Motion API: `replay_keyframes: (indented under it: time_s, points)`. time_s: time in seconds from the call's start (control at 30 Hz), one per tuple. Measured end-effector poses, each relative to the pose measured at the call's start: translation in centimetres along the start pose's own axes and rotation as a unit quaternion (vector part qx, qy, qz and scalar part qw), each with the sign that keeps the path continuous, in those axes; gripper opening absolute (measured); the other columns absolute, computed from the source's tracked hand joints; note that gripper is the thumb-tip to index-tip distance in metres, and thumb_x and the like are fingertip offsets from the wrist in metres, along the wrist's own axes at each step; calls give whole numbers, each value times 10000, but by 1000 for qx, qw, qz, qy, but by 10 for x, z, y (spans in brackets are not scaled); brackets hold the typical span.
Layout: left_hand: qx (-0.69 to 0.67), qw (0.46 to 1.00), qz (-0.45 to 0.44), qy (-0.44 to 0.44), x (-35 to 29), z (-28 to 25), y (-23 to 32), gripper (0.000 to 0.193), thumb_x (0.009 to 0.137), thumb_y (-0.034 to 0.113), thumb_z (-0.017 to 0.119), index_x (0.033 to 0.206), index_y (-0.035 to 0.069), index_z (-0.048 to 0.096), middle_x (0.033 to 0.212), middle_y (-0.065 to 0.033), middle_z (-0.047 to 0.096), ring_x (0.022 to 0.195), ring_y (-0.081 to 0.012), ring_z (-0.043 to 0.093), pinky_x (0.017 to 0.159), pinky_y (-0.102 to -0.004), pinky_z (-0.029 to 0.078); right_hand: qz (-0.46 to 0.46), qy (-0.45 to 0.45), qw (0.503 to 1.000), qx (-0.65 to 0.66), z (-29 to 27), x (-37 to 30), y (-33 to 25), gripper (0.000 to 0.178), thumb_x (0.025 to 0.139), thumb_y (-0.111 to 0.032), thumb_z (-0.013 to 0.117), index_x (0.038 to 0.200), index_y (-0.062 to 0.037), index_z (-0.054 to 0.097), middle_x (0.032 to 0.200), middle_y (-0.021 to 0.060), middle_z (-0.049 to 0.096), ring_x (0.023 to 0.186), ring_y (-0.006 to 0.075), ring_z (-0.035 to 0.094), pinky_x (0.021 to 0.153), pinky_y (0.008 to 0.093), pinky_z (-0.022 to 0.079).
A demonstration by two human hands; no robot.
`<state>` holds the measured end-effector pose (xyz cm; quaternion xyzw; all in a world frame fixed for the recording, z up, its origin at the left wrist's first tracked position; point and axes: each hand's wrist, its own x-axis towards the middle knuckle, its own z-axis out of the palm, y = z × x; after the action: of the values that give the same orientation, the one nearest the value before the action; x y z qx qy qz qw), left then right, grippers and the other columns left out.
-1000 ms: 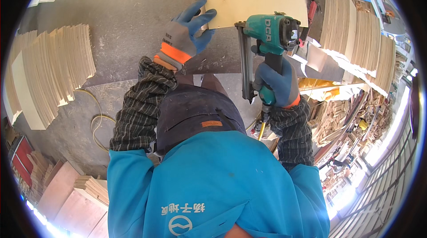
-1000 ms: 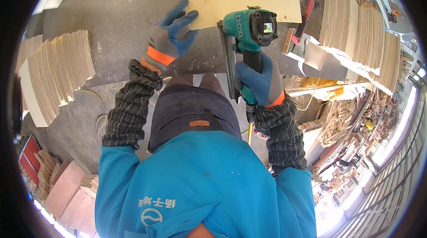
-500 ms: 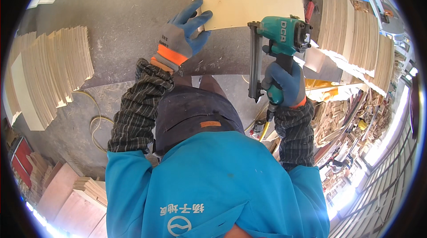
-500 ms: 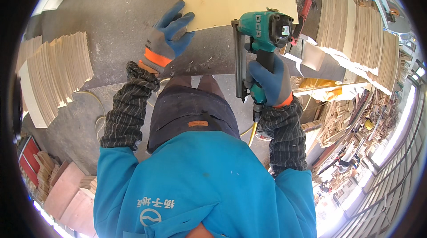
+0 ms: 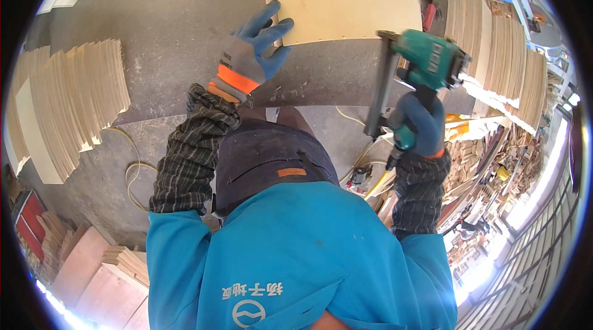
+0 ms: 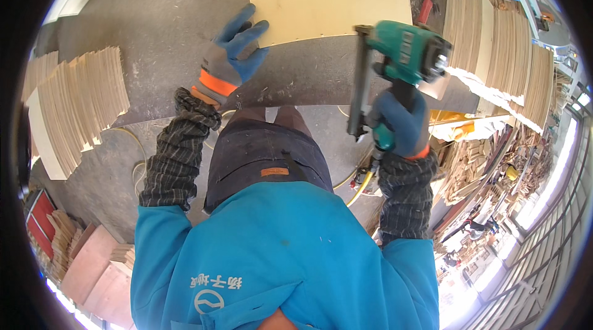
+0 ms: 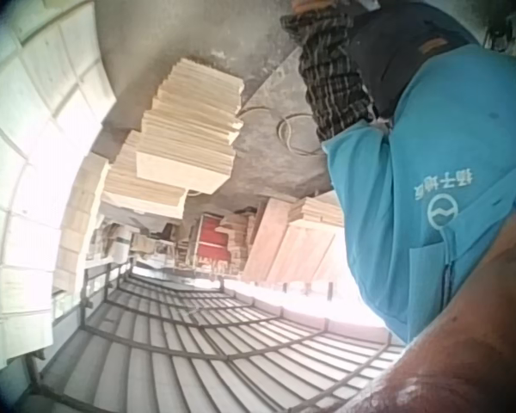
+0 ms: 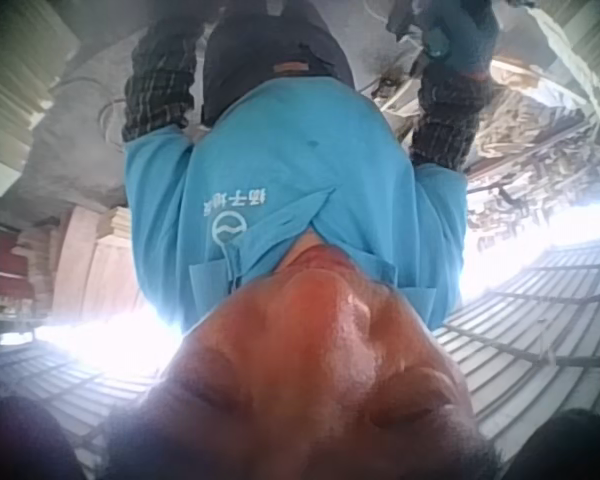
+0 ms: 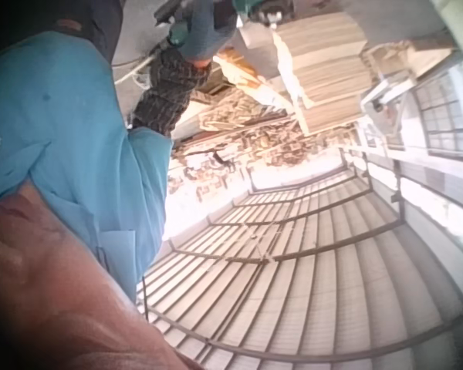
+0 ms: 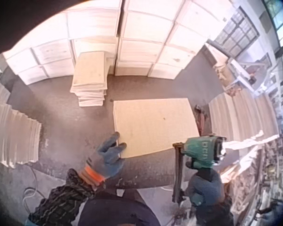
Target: The recorder uses a pneumatic nail gun and a hammer to assemble rectangular wooden components into boxes.
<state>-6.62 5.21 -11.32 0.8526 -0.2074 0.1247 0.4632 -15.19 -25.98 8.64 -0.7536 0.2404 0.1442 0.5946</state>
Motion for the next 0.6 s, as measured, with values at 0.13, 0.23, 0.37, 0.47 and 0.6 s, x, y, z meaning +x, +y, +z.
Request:
replay_keyframes:
  time_s: [0.13, 0.23, 0.37, 0.47, 0.6]
  points:
    - [1, 1000, 6, 0, 2, -5, 2, 461, 851, 97, 873, 1299, 137, 769, 1538, -169, 611, 1112, -313, 739, 925, -405, 636, -15, 80, 997, -5, -38, -5, -13, 257, 903, -174, 676, 1072, 19, 686, 737, 71, 667, 575, 142, 584, 565, 294, 462]
    - [21, 999, -31, -40, 12, -27, 25, 426, 875, 80, 847, 1293, 121, 771, 1496, -180, 647, 1129, -335, 742, 956, -409, 622, 9, 140, 988, -66, -69, 7, -16, 254, 943, -169, 694, 1106, 24, 675, 745, 64, 667, 587, 140, 602, 565, 297, 481]
    - [-101, 991, -59, -60, 44, -116, 123, 329, 946, -46, 724, 1268, 8, 758, 1322, -214, 744, 1196, -323, 742, 1001, -398, 592, -73, 141, 976, -148, -126, 51, 8, 247, 961, -168, 716, 1145, -4, 694, 749, 25, 645, 604, 118, 603, 554, 298, 499]
    - [22, 991, 3, -133, 63, -234, 259, 206, 889, -59, 722, 1087, -15, 760, 1231, -267, 761, 1110, -445, 751, 958, -501, 603, -65, 181, 955, -227, -154, 112, 23, 352, 938, -195, 757, 1247, -30, 724, 756, 3, 643, 591, 107, 586, 546, 298, 487]
    - [228, 937, 21, -266, 107, -271, 382, 221, 1015, 78, 658, 1190, -22, 752, 1182, -230, 776, 1016, -358, 778, 947, -509, 642, -114, 199, 867, -442, -228, 200, 48, 408, 897, -242, 772, 1254, -48, 733, 846, 63, 743, 682, 169, 703, 637, 358, 574]
